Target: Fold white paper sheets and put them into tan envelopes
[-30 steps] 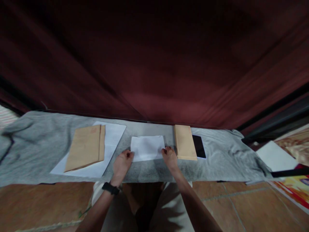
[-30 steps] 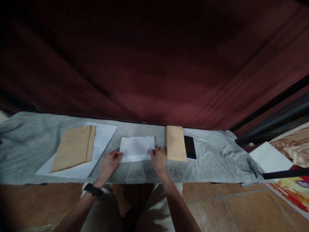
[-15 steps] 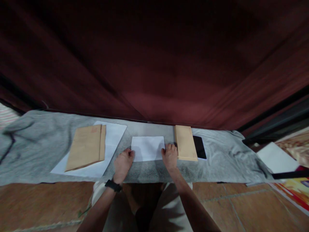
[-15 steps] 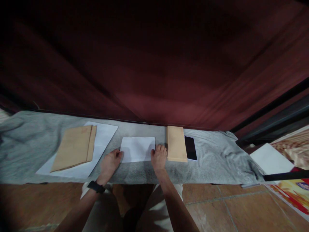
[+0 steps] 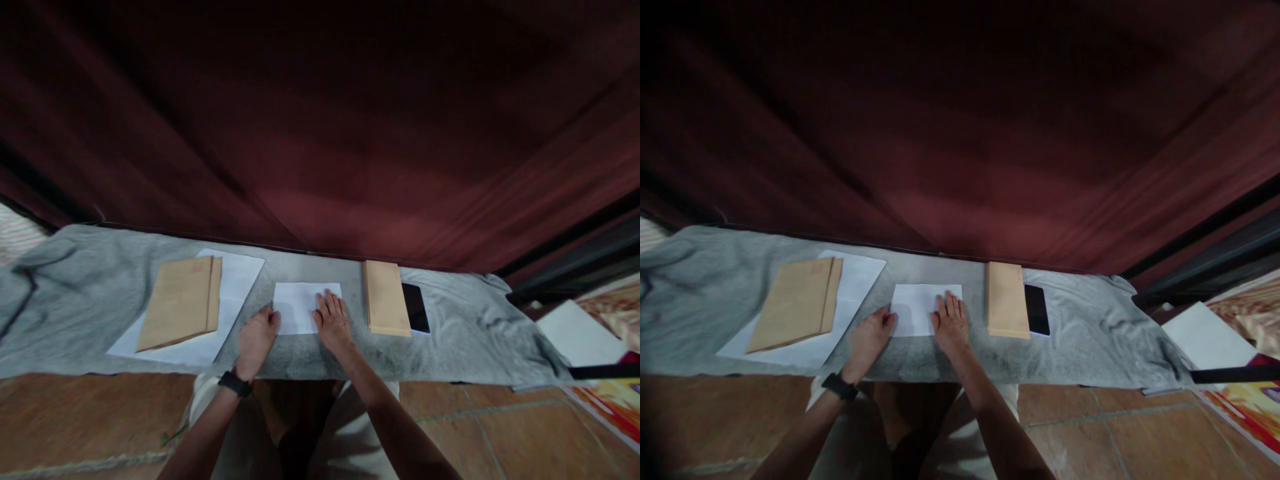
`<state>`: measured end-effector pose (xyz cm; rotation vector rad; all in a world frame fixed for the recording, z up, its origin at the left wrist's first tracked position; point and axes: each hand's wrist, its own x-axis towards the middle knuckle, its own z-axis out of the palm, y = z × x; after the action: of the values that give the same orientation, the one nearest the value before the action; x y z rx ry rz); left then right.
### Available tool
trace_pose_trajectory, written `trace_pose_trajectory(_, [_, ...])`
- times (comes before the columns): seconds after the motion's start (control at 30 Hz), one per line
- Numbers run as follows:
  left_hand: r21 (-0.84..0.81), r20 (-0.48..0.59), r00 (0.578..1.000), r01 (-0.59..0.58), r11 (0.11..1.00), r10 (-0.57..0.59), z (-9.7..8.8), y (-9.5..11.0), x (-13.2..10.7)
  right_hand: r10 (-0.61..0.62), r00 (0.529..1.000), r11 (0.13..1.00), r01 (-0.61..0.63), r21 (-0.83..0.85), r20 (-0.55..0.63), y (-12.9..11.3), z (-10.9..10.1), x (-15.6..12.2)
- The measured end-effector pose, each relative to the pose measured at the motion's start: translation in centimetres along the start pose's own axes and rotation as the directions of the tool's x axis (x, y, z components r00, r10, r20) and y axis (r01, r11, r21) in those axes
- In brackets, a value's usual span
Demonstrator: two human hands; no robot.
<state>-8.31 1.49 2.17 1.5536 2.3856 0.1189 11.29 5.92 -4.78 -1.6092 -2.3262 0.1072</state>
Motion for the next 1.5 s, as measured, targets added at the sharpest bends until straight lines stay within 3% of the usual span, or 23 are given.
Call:
trace_pose_trajectory(0.1, [0.003,-0.041,0.999,0.000,1.000,0.000,0.4,-0.1,-0.1,0.010,1.000,1.000,-0.010,-0.017,0.021,0.1,0.1,-0.2])
trace_pose_trajectory(0.17, [0.032,-0.153,0.987,-0.035,0.999,0.040,0.8,0.1,-0.3,0.017,0.999,1.000,-0.017,-0.020,0.028,0.1,0.1,-0.2])
trace_pose_trajectory(0.27, [0.074,-0.306,0.932,-0.179,0.981,0.193,1.8,1.4,-0.3,0.017,1.000,1.000,-0.017,-0.013,0.026,-0.1,0.1,-0.2])
trace_pose_trajectory(0.4, [0.018,-0.299,0.843,-0.463,0.886,0.447,4.2,4.6,0.6,0.004,1.000,1.000,-0.004,-0.008,0.013,-0.1,0.1,-0.3])
trace_pose_trajectory(0.47, [-0.005,-0.267,0.823,-0.522,0.853,0.502,5.5,6.0,1.3,-0.009,1.000,1.000,0.009,-0.017,0.009,0.0,0.2,-0.4])
trace_pose_trajectory(0.63, [0.012,-0.219,0.826,-0.530,0.848,0.519,6.8,7.2,2.6,-0.024,1.000,0.999,0.023,-0.041,-0.020,-0.1,0.3,-0.4])
trace_pose_trajectory(0.9, [0.058,-0.256,0.872,-0.418,0.907,0.418,6.4,3.5,3.3,0.005,1.000,1.000,-0.005,-0.002,0.014,0.0,0.1,-0.3])
trace_pose_trajectory(1.1, [0.044,-0.247,0.886,-0.394,0.918,0.393,5.7,3.1,3.0,0.038,0.999,0.999,-0.039,0.030,0.022,-1.2,-0.3,0.7])
trace_pose_trajectory(1.33, [0.028,-0.194,0.871,-0.455,0.890,0.451,5.0,2.4,2.6,-0.138,0.988,0.979,0.126,0.162,0.068,-5.5,0.9,4.1])
trace_pose_trajectory(1.5, [0.013,-0.203,0.884,-0.428,0.904,0.422,5.0,2.7,2.6,-0.158,0.983,0.979,0.143,0.147,0.095,-3.8,1.3,4.4])
